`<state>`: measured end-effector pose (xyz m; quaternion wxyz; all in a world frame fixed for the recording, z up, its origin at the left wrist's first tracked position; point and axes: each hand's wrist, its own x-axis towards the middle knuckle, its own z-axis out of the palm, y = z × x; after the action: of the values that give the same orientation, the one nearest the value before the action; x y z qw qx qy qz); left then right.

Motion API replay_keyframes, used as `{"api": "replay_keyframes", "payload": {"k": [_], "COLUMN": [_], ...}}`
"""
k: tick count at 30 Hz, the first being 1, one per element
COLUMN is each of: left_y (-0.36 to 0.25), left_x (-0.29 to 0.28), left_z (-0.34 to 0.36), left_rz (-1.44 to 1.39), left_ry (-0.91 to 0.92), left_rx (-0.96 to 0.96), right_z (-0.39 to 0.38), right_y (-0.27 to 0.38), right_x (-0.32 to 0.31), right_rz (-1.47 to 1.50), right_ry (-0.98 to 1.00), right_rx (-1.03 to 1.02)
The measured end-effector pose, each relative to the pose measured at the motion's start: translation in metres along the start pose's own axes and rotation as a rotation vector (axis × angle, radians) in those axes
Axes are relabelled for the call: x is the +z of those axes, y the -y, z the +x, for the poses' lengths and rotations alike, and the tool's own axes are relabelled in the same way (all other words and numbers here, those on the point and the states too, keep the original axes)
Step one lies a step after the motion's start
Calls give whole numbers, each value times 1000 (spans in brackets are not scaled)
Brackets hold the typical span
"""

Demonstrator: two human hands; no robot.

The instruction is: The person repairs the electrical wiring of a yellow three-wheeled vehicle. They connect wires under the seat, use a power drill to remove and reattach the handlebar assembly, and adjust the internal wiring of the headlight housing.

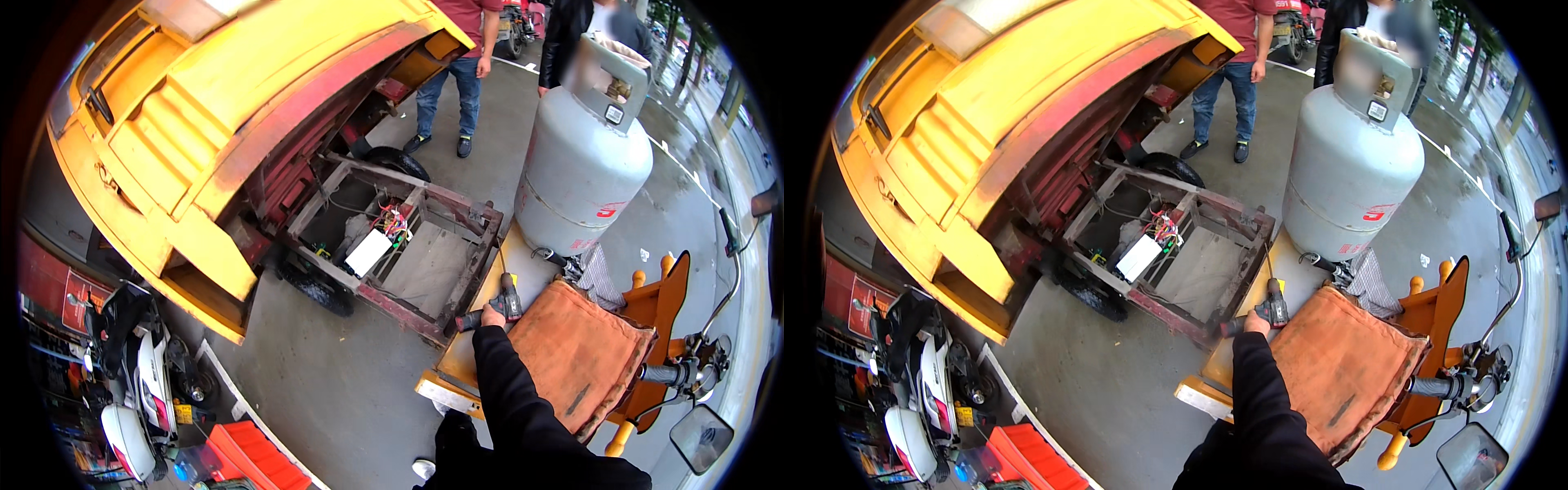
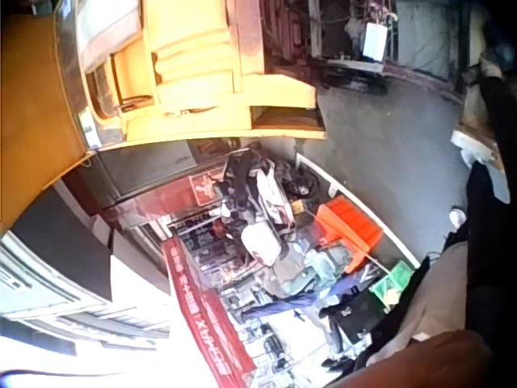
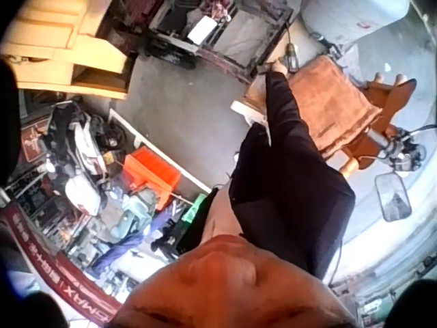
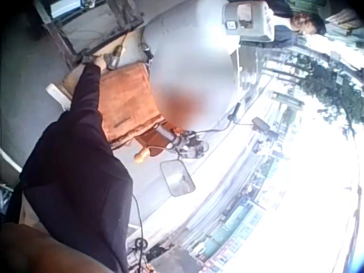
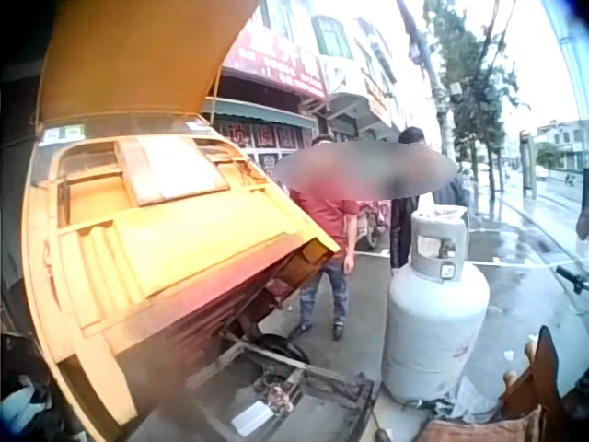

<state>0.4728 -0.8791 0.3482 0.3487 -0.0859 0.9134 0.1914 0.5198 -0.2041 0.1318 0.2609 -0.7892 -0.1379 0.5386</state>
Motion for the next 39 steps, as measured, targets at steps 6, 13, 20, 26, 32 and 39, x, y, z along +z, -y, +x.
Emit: {"api": "replay_keyframes", "payload": {"k": [6,13,20,26,32,39], "left_y": [20,-110,-180,-94,-94,-82], "left_x": [-40,-2,143,239,355,458], "left_z": [38,74,-69,-212,-420,-550], "left_rz": [53,-216,280,658,805,631], "left_ry": [18,184,471,937,1057,1146], "left_rx": [256,909,1415,1455,1670,1546], "right_z": [-76,-343,-396,-356,-307,-272], "right_y": [50,5,-108,-166,-188,-149], "right_x": [-37,-269,-512,-696,-930,-1105], "right_rz": [738,542,532,670,464,288], "right_ry": [606,1113,1376,909,260,-261], "right_rx": [429,-84,-517,-690,-948,-1012]}}
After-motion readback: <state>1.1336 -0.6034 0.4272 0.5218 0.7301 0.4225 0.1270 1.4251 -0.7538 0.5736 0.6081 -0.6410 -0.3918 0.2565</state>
